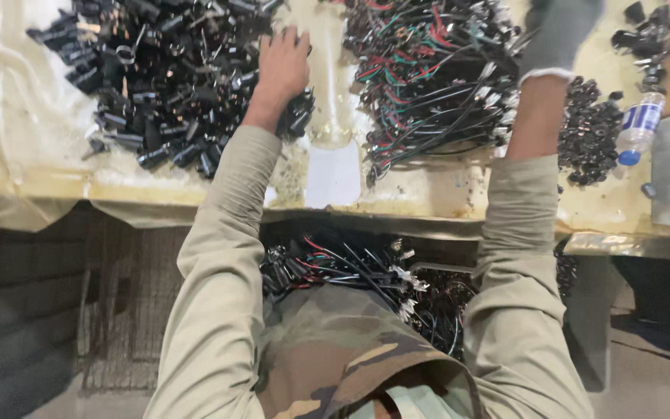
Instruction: The person picks up black cables from a bin and uses pliers to strip insulation from the wire ends, placing the stripped cables on the workbench and discarding trimmed pieces. They repeat this process on one cable at a time, occasionally reaching into the bin for the next cable.
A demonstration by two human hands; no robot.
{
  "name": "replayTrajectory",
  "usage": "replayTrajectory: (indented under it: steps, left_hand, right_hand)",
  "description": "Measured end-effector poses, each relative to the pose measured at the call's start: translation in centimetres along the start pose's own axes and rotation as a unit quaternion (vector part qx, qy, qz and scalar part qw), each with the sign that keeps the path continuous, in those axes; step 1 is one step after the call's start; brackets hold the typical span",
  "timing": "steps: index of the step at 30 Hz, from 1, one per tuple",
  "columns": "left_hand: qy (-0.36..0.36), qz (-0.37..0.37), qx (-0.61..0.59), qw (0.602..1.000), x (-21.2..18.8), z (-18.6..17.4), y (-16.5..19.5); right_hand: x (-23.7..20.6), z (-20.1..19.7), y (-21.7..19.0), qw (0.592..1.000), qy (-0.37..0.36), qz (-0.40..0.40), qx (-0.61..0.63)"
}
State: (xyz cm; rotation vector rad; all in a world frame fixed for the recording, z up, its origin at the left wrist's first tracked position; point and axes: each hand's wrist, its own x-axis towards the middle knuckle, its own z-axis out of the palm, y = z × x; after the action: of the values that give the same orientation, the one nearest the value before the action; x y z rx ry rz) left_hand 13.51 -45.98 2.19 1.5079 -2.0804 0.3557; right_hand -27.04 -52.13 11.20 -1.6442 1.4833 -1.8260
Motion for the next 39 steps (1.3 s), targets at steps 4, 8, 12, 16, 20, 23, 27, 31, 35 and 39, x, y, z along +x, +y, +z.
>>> replayTrajectory:
  steps: [4, 8, 12, 16, 20, 23, 27, 31, 35, 39]
  left_hand:
    - [-0.092, 0.059, 0.011, 0.994, -2.0, 0.6, 1.3]
    - [-0.086, 0.084, -0.071, 0.990, -6.5, -1.6, 2.4]
    - [-0.103, 0.041, -0.184, 0.977, -8.4, -3.8, 1.8]
    - [-0.006, -0.024, -0.244, 0.969, -7.5, -4.9, 1.9]
    - [0.123, -0.118, -0.316, 0.933, -8.9, -6.5, 4.6]
    - [0.119, -0.127, -0.399, 0.900, -11.6, -7.9, 7.4]
    - [0.053, -0.158, -0.459, 0.872, -14.7, -8.6, 11.1]
    - [-0.029, -0.219, -0.535, 0.816, -17.4, -8.8, 12.8]
    - [-0.025, -0.288, -0.615, 0.734, -20.8, -9.4, 12.4]
    - [-0.011, -0.330, -0.622, 0.711, -23.8, -10.3, 11.3]
  right_hand:
    - [-6.8, 1.5, -2.5, 0.923, -0.246, -0.200, -0.219]
    - [-13.6, 2.2, -6.7, 0.890, -0.301, -0.211, -0.271]
    - [-16.9, 0.3, -10.9, 0.910, -0.331, -0.208, -0.137]
    - [-18.3, -1.0, -12.4, 0.854, -0.484, -0.180, -0.064]
    - [-19.8, -1.3, -11.9, 0.895, -0.362, -0.161, -0.204]
    - [-21.3, -1.6, -11.6, 0.911, -0.338, -0.190, -0.142]
    - [-23.0, -0.7, -10.9, 0.913, -0.331, -0.191, -0.143]
    - [-23.2, 1.0, -10.0, 0.865, -0.387, -0.202, -0.247]
    - [-22.1, 1.7, -9.5, 0.960, -0.276, -0.008, -0.038]
    - [-20.6, 1.4, -9.4, 0.961, -0.260, -0.041, -0.079]
